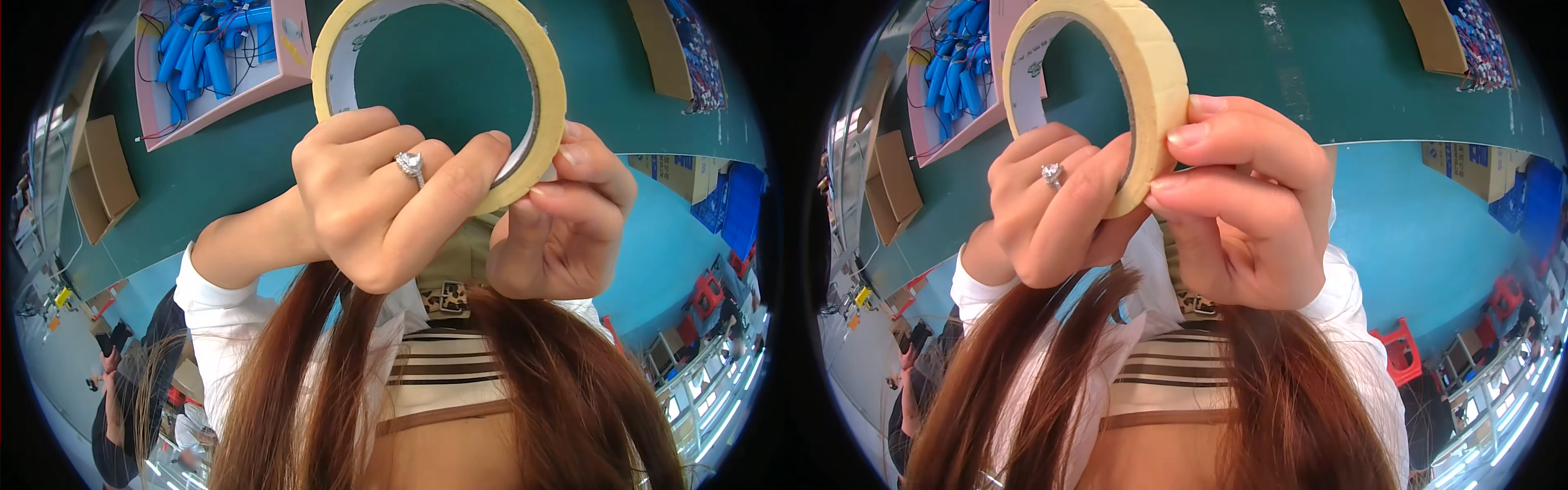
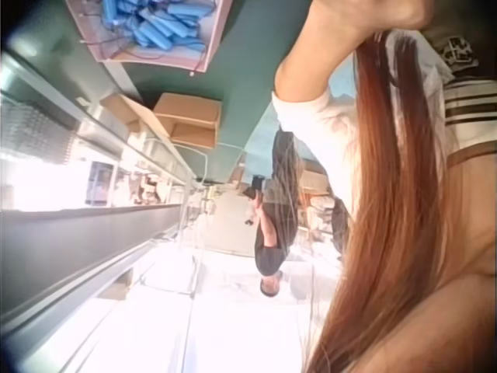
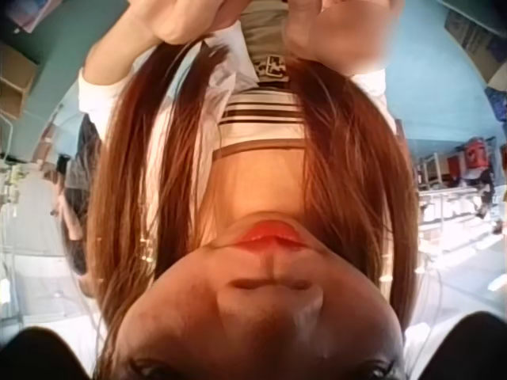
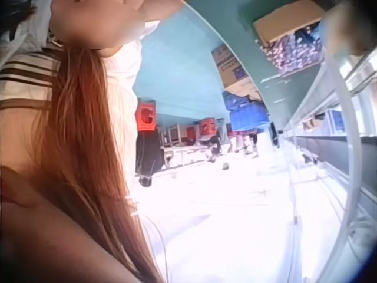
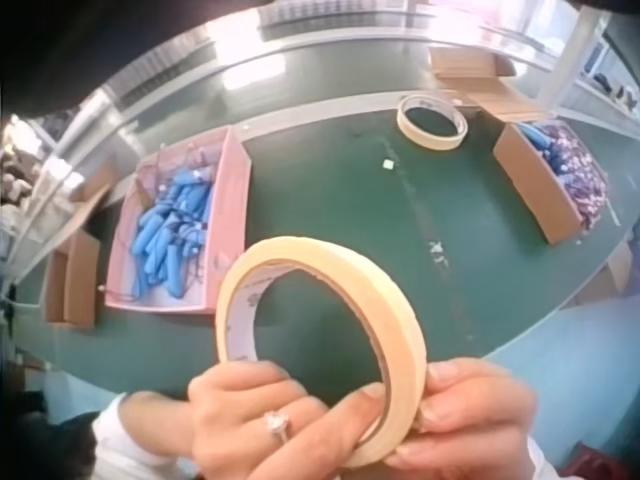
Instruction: Apply small pieces of masking tape to the ends of electronic components at an assembly line.
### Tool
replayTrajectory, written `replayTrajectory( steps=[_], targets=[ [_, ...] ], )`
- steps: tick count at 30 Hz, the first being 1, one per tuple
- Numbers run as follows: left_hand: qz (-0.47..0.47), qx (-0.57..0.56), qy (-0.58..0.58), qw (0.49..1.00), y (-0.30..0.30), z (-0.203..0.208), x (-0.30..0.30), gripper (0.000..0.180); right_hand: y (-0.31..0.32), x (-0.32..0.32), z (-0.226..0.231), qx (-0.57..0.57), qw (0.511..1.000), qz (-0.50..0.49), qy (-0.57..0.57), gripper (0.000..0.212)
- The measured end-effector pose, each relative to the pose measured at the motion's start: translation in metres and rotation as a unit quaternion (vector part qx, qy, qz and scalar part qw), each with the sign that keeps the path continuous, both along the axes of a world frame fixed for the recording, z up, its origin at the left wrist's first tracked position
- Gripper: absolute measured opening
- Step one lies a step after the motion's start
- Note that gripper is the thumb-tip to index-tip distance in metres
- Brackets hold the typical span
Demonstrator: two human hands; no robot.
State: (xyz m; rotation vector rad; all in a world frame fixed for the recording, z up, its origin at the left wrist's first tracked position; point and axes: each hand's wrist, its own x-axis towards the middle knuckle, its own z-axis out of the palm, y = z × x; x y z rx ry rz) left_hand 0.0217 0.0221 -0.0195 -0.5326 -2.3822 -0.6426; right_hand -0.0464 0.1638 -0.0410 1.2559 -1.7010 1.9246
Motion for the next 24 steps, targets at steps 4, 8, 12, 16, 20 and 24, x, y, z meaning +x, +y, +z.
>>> replayTrajectory(
  steps=[4,8,12,16,20,24],
  targets=[
    [-0.002,-0.002,0.007,1.0,-0.001,-0.001,-0.001,0.031,-0.001,0.0,-0.002,-0.006,1.0,-0.006,0.001,0.007],
    [-0.008,-0.001,0.004,1.0,-0.001,-0.002,0.0,0.032,-0.001,-0.001,-0.002,-0.011,1.0,0.002,-0.004,0.007],
    [-0.005,0.012,0.007,1.0,0.0,-0.002,-0.001,0.033,-0.001,-0.002,-0.002,-0.008,1.0,0.008,0.003,0.007],
    [-0.004,0.023,0.013,1.0,0.001,-0.002,-0.002,0.034,-0.001,-0.001,-0.003,-0.008,1.0,-0.002,0.003,0.008],
    [-0.003,0.04,0.016,0.999,0.002,-0.004,-0.002,0.034,-0.002,-0.001,-0.003,-0.011,1.0,0.001,0.007,0.008],
    [0.043,0.059,0.125,0.99,0.008,-0.019,-0.01,0.04,-0.002,-0.003,-0.004,-0.005,1.0,0.007,0.016,0.007]
  ],
)
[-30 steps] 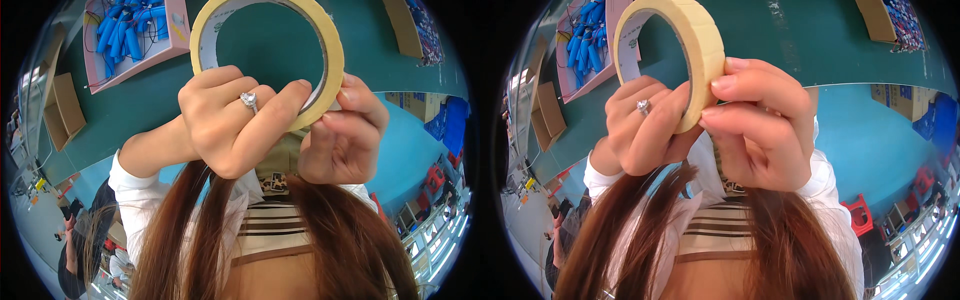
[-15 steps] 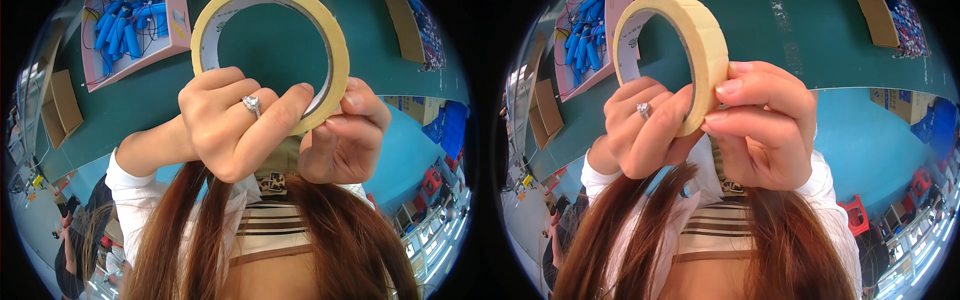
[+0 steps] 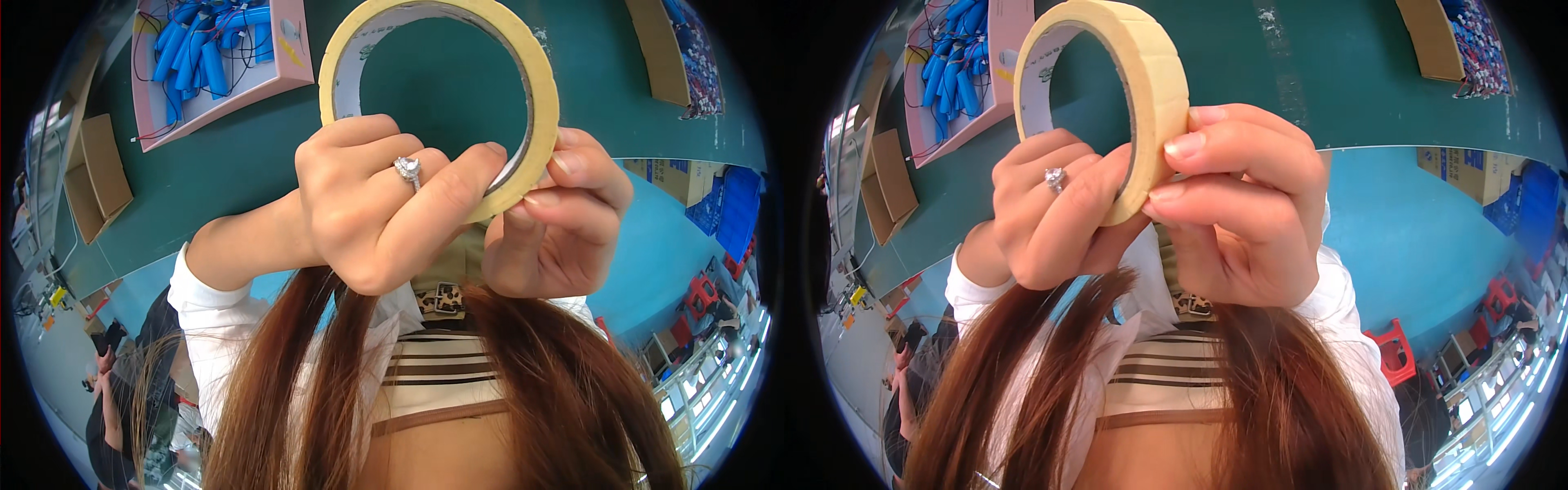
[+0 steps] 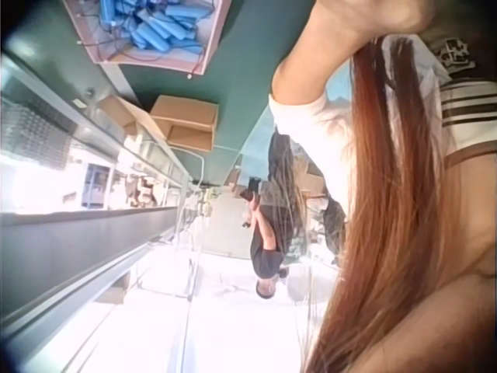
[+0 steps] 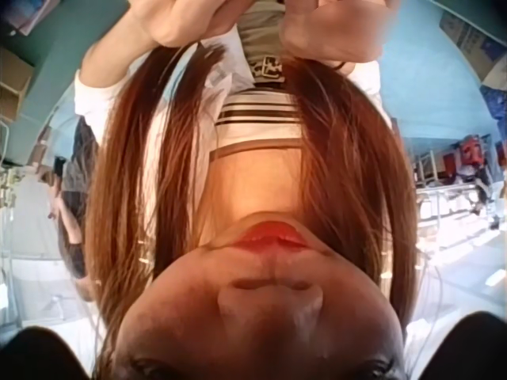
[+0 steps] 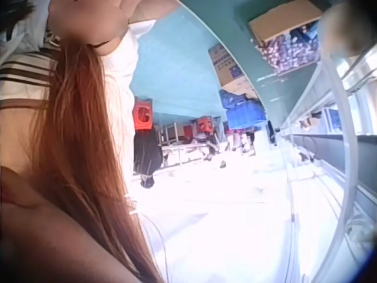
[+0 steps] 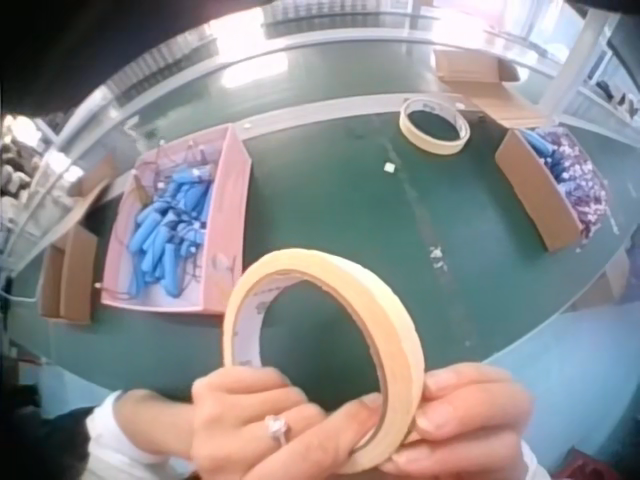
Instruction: Apply small pieces of masking tape to the ends of electronic components at an assembly line.
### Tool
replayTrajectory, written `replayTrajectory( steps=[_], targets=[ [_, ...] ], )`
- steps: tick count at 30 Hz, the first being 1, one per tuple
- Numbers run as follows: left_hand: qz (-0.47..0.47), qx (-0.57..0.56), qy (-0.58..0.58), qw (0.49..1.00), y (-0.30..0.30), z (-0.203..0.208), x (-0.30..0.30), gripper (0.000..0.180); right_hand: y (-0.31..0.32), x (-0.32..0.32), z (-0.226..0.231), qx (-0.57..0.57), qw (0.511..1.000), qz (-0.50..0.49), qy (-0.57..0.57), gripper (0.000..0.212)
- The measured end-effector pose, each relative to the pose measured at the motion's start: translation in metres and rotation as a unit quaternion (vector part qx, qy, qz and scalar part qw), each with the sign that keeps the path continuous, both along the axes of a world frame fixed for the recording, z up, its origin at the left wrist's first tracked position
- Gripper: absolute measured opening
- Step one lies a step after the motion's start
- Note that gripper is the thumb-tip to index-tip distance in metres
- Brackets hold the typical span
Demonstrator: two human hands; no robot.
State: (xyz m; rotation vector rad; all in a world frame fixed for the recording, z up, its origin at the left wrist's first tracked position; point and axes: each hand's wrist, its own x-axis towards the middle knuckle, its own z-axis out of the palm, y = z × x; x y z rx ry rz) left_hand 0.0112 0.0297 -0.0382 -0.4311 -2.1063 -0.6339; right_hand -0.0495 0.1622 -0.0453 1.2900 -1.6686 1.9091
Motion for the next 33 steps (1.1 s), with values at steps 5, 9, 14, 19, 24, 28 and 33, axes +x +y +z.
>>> replayTrajectory(
  steps=[5,9,14,19,24,28,33],
  targets=[
    [-0.011,0.017,-0.003,1.0,0.001,-0.003,-0.001,0.04,0.002,-0.003,-0.001,0.012,1.0,0.01,0.013,0.007],
    [-0.007,0.021,0.008,1.0,0.001,-0.004,-0.002,0.039,0.0,-0.002,-0.001,0.011,1.0,0.006,0.006,0.007],
    [-0.005,0.025,0.01,1.0,0.003,-0.003,-0.003,0.038,0.001,-0.002,-0.002,0.021,1.0,-0.005,0.021,0.007],
    [-0.004,0.027,0.005,1.0,0.003,-0.001,-0.001,0.042,0.002,0.001,-0.002,0.015,1.0,-0.008,-0.013,0.017],
    [-0.004,0.016,0.007,1.0,0.002,-0.001,-0.001,0.043,0.002,0.0,0.0,0.016,1.0,-0.008,-0.008,0.016],
    [-0.004,0.024,0.014,1.0,0.002,-0.002,-0.001,0.042,-0.001,0.002,0.001,0.007,1.0,-0.004,-0.029,0.014],
    [-0.054,0.01,-0.106,0.993,-0.004,0.009,0.01,0.032,0.001,-0.001,0.001,0.025,1.0,-0.015,-0.003,0.012]
  ],
)
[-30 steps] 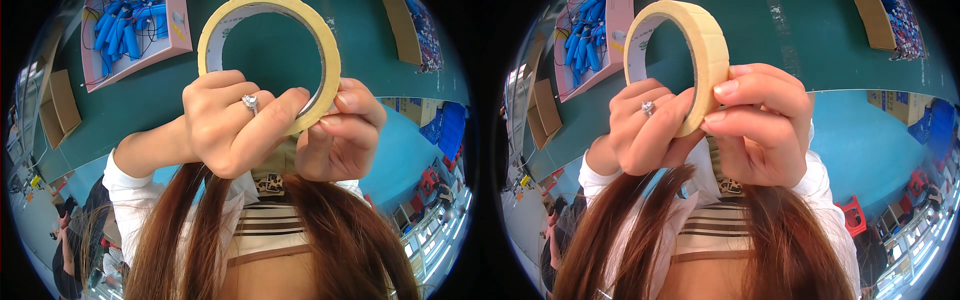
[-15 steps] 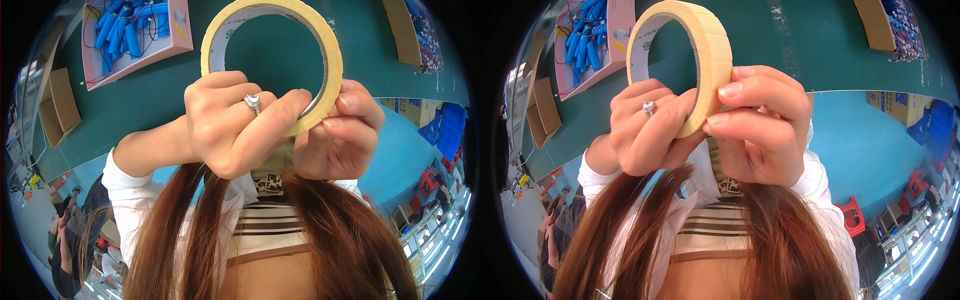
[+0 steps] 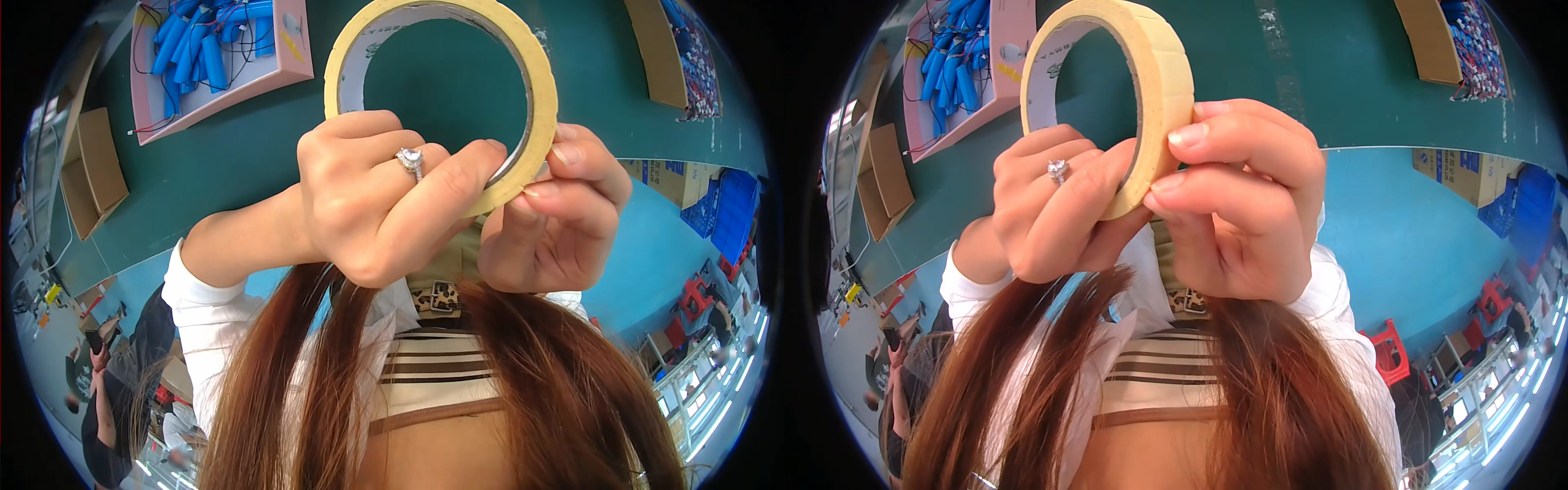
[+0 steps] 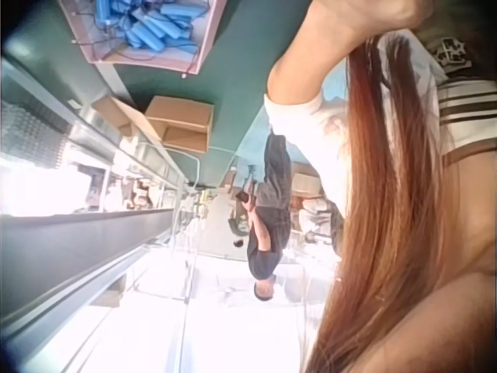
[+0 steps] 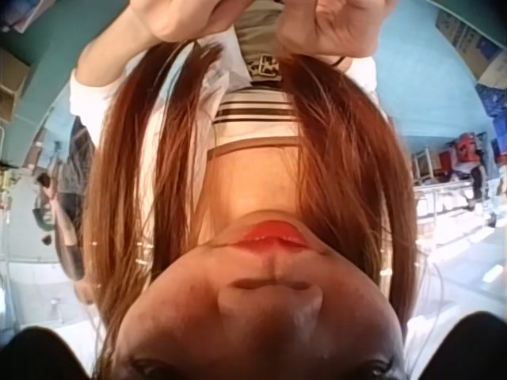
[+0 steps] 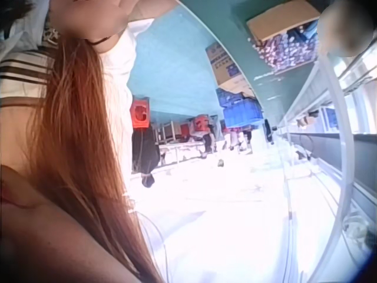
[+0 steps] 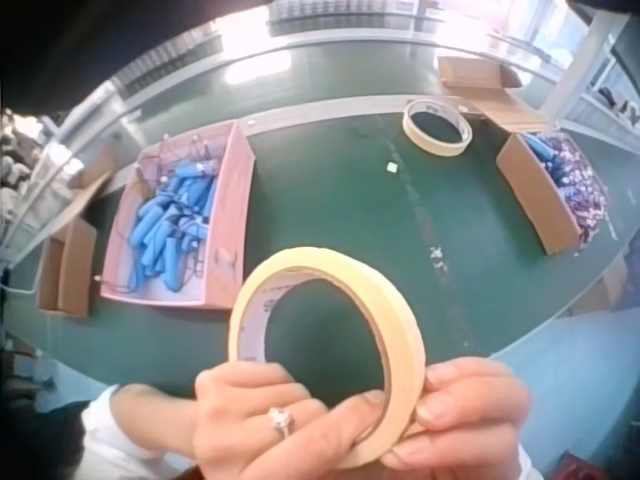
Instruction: Apply small pieces of masking tape to the ends of electronic components at an assembly line.
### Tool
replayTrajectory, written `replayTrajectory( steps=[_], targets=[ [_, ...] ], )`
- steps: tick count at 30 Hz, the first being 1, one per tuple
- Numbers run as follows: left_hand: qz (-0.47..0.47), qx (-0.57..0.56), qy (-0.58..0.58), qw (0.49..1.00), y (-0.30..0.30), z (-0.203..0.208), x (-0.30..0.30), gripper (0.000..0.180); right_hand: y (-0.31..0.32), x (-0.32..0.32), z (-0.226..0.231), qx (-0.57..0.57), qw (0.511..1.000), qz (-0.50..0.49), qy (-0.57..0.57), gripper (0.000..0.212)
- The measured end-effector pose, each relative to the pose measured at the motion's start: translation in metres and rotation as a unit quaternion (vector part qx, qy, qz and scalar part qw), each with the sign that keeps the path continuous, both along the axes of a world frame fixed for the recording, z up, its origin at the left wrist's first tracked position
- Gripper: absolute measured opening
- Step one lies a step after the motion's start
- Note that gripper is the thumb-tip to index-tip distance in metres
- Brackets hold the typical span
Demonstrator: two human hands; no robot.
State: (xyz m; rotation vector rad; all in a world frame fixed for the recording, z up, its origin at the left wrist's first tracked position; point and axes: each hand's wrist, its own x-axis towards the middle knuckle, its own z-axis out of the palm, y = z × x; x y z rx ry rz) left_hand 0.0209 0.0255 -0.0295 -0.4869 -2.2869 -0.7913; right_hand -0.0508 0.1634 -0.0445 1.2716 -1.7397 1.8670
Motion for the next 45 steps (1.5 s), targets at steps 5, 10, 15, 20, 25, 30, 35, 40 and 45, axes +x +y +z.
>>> replayTrajectory(
  steps=[5,10,15,20,25,30,35,40,45],
  targets=[
    [0.004,-0.014,-0.007,1.0,-0.001,0.0,0.001,0.031,-0.003,-0.001,0.001,-0.003,1.0,-0.002,0.021,0.01],
    [0.01,-0.032,-0.004,0.999,-0.001,0.0,0.002,0.03,-0.001,0.0,0.007,0.044,0.999,-0.027,0.018,0.012],
    [0.009,-0.036,-0.013,0.999,0.0,-0.002,0.003,0.03,-0.002,-0.002,0.004,0.043,0.999,-0.025,0.018,0.015],
    [0.01,-0.03,-0.015,0.999,0.001,-0.002,0.001,0.031,-0.005,-0.008,-0.001,0.043,0.997,-0.028,0.054,0.019],
    [0.01,-0.017,-0.019,1.0,-0.001,-0.002,-0.001,0.031,-0.01,-0.009,-0.005,0.03,0.996,-0.05,0.063,0.022],
    [0.028,0.082,0.001,0.996,0.007,-0.009,-0.008,0.023,-0.015,-0.007,-0.006,0.031,0.994,-0.071,0.075,0.022],
    [-0.074,0.175,-0.159,0.969,0.0,0.007,-0.006,0.033,-0.012,-0.013,0.005,0.071,0.99,-0.085,0.092,0.017],
    [-0.15,0.365,-0.266,0.88,0.002,0.007,-0.004,0.029,-0.008,-0.017,0.011,0.099,0.985,-0.088,0.108,0.011],
    [-0.205,0.433,-0.323,0.816,-0.003,0.008,-0.004,0.038,-0.009,-0.025,0.013,0.118,0.978,-0.08,0.154,0.01]
  ],
)
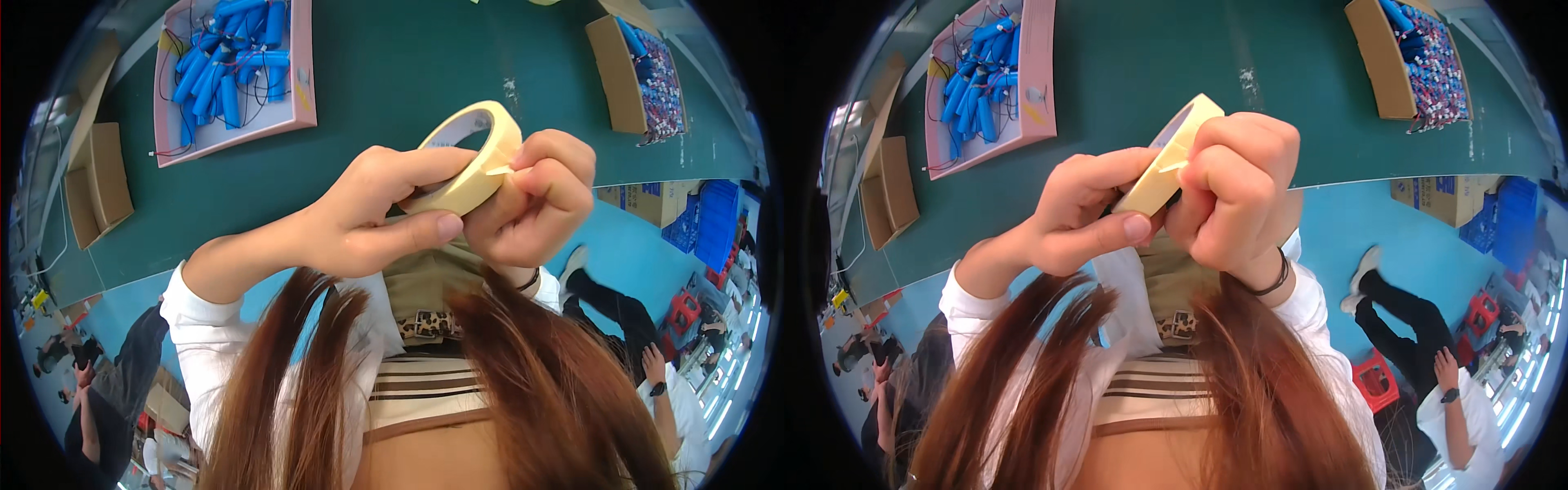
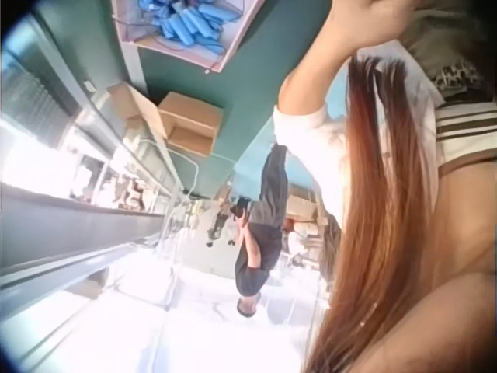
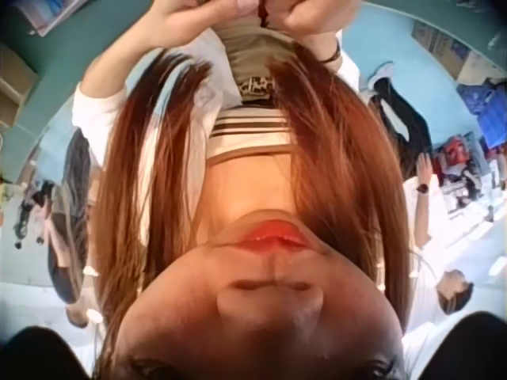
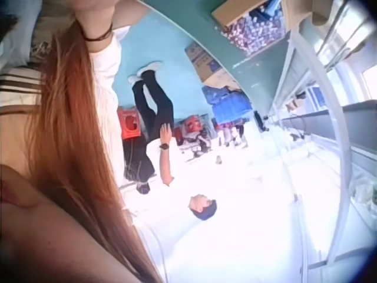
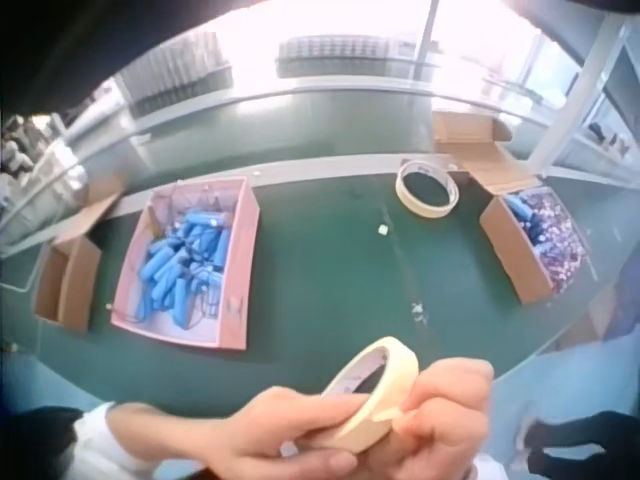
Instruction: Apply small pieces of masking tape to the ends of electronic components at an assembly line.
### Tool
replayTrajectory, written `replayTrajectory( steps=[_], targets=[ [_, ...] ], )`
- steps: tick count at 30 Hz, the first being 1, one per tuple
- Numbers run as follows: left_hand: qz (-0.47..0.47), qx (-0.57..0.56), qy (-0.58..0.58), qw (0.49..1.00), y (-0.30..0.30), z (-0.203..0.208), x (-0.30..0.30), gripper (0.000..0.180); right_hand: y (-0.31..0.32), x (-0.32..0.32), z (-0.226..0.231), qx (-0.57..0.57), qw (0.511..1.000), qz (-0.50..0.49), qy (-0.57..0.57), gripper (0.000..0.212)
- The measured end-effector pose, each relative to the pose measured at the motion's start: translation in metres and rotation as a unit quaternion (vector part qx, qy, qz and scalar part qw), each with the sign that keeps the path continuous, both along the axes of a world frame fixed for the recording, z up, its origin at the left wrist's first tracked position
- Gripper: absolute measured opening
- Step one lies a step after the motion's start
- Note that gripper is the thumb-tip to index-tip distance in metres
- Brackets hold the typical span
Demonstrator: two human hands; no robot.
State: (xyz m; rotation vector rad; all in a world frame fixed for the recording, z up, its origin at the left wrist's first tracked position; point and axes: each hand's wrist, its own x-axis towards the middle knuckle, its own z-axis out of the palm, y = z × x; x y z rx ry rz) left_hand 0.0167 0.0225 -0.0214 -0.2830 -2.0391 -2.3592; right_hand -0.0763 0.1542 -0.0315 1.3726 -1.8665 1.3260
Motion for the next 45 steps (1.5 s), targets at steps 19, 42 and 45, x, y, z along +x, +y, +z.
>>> replayTrajectory(
  steps=[19,42,45],
  targets=[
    [0.183,-0.607,0.252,0.731,-0.007,-0.01,-0.023,0.034,0.067,-0.082,0.034,-0.18,0.968,-0.043,-0.168,0.034],
    [0.246,-0.564,0.334,0.714,-0.009,0.0,-0.034,0.028,0.047,-0.193,0.048,0.277,0.894,-0.322,0.142,0.015],
    [0.243,-0.556,0.363,0.707,-0.006,0.006,-0.036,0.026,0.045,-0.194,0.058,0.252,0.899,-0.319,0.163,0.013]
  ],
)
